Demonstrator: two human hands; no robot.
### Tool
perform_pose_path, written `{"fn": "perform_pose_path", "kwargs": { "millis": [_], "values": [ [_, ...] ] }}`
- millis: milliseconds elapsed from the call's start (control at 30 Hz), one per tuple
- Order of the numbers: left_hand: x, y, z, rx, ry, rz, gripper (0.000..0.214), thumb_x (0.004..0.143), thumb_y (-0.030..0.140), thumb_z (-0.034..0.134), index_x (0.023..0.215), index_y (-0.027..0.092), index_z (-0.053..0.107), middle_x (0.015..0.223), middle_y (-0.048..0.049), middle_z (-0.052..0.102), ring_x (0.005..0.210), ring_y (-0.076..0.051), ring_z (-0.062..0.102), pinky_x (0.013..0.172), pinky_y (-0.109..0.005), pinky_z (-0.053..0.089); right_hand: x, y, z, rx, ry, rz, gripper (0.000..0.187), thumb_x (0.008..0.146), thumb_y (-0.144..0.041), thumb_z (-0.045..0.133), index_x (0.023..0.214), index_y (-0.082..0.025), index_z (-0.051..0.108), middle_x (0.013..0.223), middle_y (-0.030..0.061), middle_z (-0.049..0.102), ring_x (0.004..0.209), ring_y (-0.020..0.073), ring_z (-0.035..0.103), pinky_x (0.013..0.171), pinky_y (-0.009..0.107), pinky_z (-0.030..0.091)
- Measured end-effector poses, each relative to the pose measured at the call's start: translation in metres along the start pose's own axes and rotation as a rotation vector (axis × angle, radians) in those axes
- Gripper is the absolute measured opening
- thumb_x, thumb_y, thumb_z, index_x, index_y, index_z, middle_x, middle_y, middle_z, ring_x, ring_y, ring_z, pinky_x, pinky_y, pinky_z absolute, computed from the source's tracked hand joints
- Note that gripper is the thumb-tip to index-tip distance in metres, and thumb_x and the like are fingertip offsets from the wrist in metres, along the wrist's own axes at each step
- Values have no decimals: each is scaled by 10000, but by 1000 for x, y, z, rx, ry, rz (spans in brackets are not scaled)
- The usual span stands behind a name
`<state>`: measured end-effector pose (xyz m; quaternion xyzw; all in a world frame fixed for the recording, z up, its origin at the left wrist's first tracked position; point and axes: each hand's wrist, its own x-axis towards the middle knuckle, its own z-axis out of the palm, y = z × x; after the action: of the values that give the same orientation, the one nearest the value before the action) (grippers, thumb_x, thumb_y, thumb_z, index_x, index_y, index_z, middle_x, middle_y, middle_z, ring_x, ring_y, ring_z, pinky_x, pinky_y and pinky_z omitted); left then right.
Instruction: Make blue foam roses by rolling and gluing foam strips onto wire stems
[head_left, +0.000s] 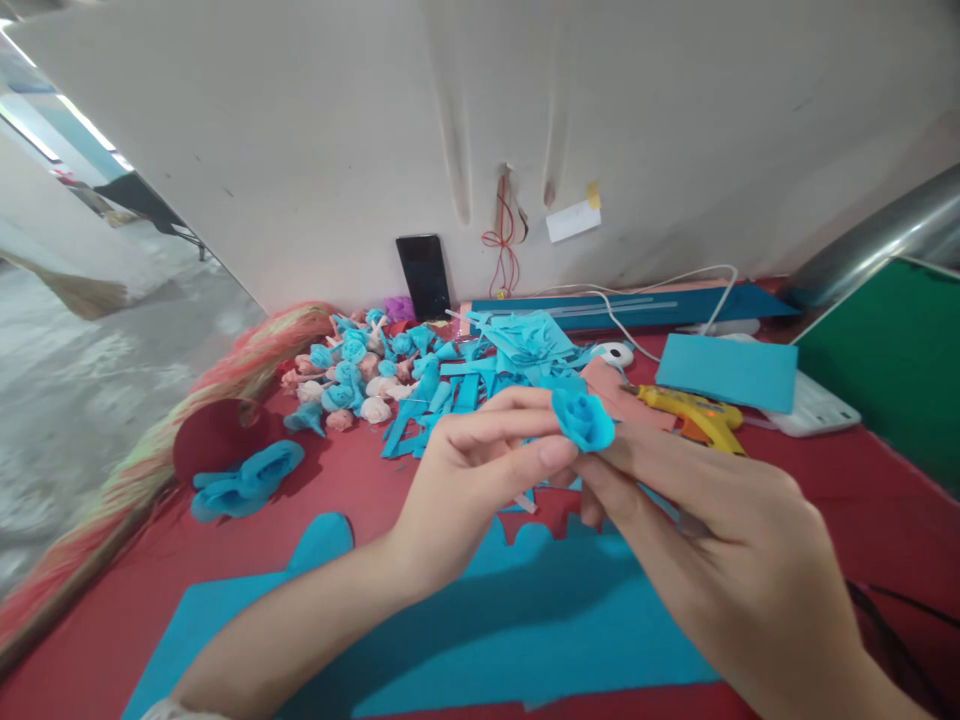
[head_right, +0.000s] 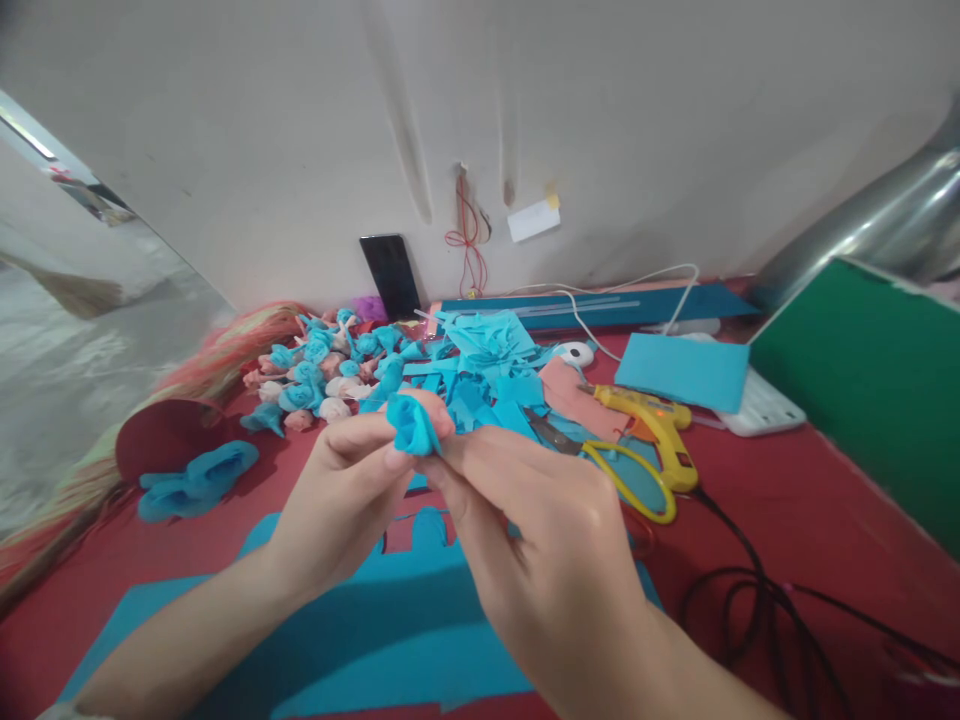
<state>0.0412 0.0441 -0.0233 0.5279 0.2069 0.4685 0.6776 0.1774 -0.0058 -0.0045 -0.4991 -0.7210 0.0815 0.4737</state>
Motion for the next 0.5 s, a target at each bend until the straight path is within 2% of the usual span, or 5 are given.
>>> {"fn": "perform_pose_path", "kwargs": {
  "millis": [67, 200, 367, 500],
  "values": [
    [1, 0, 0, -5, -6, 0, 88, 726, 294, 701, 792, 290, 760, 934, -36, 650, 982, -209, 564, 856, -334, 493, -2, 1, 0, -13, -24, 20, 281, 871, -175, 486, 603, -186, 567, 489, -36, 548, 431, 75, 538, 445, 153, 426],
    [1, -1, 1, -14, 5, -12, 57, 720, 288, 704, 733, 272, 757, 925, -39, 633, 933, -204, 561, 714, -289, 510, -6, 4, 0, -24, -59, 44, 279, 888, -238, 491, 627, -206, 581, 506, -48, 570, 435, 73, 532, 444, 154, 426],
    [0, -2, 0, 41, 41, 10, 100, 747, 298, 681, 673, 266, 740, 688, -5, 579, 797, -146, 511, 716, -252, 437, -3, 4, 1, -7, -89, 57, 260, 872, -196, 497, 624, -215, 573, 485, -69, 553, 417, 61, 520, 435, 150, 414],
    [2, -2, -1, -12, 98, -22, 116, 730, 290, 700, 619, 269, 728, 668, 23, 538, 749, -105, 467, 712, -213, 400, 2, 2, -8, -94, -94, 24, 353, 880, -217, 483, 529, -198, 465, 442, -65, 487, 412, 53, 493, 430, 149, 396]
  ]
}}
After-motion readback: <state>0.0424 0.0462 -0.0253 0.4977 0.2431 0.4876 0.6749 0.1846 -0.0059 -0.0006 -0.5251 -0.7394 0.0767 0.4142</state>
